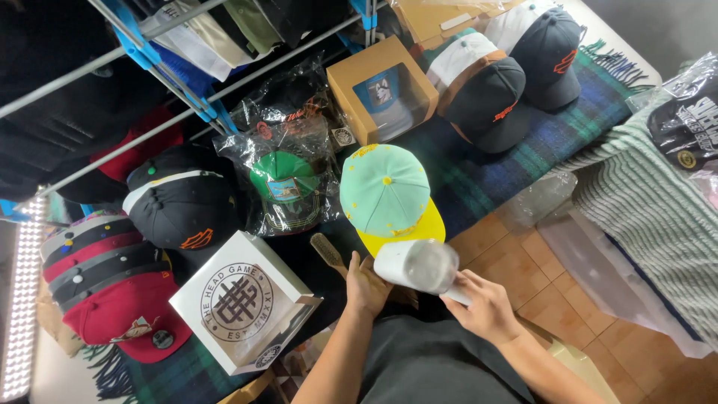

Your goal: The person cleans a light blue and yellow baseball cap using a brush and a hairdryer. They brush the cap's surface and brim, then use the hairdryer to blow air onto it, repeating these actions while handling the cap on a table.

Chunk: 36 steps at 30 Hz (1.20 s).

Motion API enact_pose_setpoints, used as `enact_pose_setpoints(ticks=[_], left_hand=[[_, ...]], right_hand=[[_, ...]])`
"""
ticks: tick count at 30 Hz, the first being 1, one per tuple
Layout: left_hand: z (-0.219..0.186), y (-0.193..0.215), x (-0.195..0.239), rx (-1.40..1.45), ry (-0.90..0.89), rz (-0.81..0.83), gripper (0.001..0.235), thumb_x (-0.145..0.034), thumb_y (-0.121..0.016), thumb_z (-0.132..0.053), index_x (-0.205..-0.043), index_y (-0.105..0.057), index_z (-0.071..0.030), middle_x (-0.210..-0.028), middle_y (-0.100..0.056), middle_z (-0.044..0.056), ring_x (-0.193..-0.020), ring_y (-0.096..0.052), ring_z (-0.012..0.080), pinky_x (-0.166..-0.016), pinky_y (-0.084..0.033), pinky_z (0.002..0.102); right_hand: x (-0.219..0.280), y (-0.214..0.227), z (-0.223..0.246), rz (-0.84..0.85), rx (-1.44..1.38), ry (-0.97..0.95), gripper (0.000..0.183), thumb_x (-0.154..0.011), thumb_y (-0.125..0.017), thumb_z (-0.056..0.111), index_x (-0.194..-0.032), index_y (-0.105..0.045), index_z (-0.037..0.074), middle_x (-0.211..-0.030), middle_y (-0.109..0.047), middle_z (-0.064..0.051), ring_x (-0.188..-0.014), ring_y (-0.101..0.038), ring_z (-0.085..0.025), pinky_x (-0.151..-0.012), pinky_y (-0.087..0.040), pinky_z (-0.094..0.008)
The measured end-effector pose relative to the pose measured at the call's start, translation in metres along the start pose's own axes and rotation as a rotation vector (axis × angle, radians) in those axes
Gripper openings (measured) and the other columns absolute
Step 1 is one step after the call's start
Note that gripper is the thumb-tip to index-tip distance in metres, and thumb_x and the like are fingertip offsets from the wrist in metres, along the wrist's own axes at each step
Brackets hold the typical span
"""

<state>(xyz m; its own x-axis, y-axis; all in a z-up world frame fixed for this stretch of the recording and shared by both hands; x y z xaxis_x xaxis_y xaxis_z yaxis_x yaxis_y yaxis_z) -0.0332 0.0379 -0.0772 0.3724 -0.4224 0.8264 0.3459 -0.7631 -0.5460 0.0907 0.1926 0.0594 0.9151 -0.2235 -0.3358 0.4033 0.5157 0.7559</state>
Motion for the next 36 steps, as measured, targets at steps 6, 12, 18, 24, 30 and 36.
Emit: enact_pose_setpoints(ticks=[6,12,18,24,30,36], left_hand=[[-0.003,0.006,0.012,0.066,-0.052,0.025,0.066,-0.104,-0.033,-0.055,-0.145,-0.053,-0.008,-0.139,-0.065,0.014,-0.127,-0.06,0.0319,-0.102,-0.047,0.044],[-0.009,0.005,0.014,0.058,-0.101,0.089,0.07,-0.104,-0.028,-0.057,-0.147,-0.054,-0.009,-0.133,-0.064,0.015,-0.119,-0.059,0.0294,-0.1,-0.043,0.039],[-0.038,-0.003,-0.001,0.15,-0.188,0.07,0.074,-0.103,-0.048,-0.058,-0.16,-0.035,-0.012,-0.164,-0.035,0.02,-0.152,-0.032,0.0406,-0.123,-0.027,0.057],[-0.065,-0.001,-0.015,0.287,-0.293,-0.02,0.07,-0.099,-0.058,-0.055,-0.153,-0.048,-0.013,-0.158,-0.045,0.017,-0.145,-0.043,0.0365,-0.12,-0.036,0.048],[-0.109,-0.019,-0.021,0.282,-0.43,-0.005,0.063,-0.101,-0.054,-0.058,-0.147,-0.05,-0.015,-0.147,-0.051,0.012,-0.142,-0.046,0.0323,-0.119,-0.037,0.046],[-0.129,-0.048,-0.021,0.143,-0.527,0.056,0.069,-0.101,-0.045,-0.061,-0.154,-0.047,-0.016,-0.155,-0.05,0.014,-0.151,-0.037,0.0335,-0.126,-0.021,0.046]], right_hand=[[-0.01,-0.009,0.022,0.053,0.097,0.122,0.041,-0.087,-0.077,0.025,-0.126,-0.063,0.023,-0.093,-0.064,0.006,-0.065,-0.058,-0.017,-0.052,-0.053,-0.033],[-0.044,-0.003,0.048,0.082,0.096,0.279,0.045,-0.092,-0.074,0.032,-0.134,-0.063,0.021,-0.086,-0.061,0.005,-0.064,-0.059,-0.015,-0.049,-0.05,-0.033],[-0.096,0.014,0.072,0.033,0.033,0.417,0.038,-0.078,-0.084,0.023,-0.112,-0.074,0.009,-0.082,-0.069,-0.004,-0.058,-0.068,-0.028,-0.047,-0.055,-0.033],[-0.131,-0.004,0.068,0.084,0.038,0.482,0.055,-0.071,-0.081,0.019,-0.126,-0.072,0.019,-0.08,-0.063,-0.002,-0.061,-0.067,-0.027,-0.053,-0.056,-0.036],[-0.193,0.0,0.072,0.085,-0.022,0.472,0.063,-0.075,-0.08,0.015,-0.137,-0.069,0.016,-0.082,-0.065,-0.008,-0.061,-0.068,-0.029,-0.054,-0.056,-0.037],[-0.253,-0.006,0.027,0.094,-0.094,0.314,0.059,-0.079,-0.082,0.023,-0.136,-0.069,0.017,-0.092,-0.072,-0.01,-0.08,-0.073,-0.038,-0.066,-0.059,-0.046]])
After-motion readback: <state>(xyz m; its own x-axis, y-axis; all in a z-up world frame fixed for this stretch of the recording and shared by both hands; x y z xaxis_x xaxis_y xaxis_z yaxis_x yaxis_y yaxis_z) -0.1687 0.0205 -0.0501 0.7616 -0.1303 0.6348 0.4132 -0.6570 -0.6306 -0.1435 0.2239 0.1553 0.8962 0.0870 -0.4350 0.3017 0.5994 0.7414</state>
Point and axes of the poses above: each hand's wrist, its own x-axis away from the middle knuckle, its own y-axis out of the back of the hand, z = x × y, the point moved 9 cm from there along -x, towards the middle knuckle
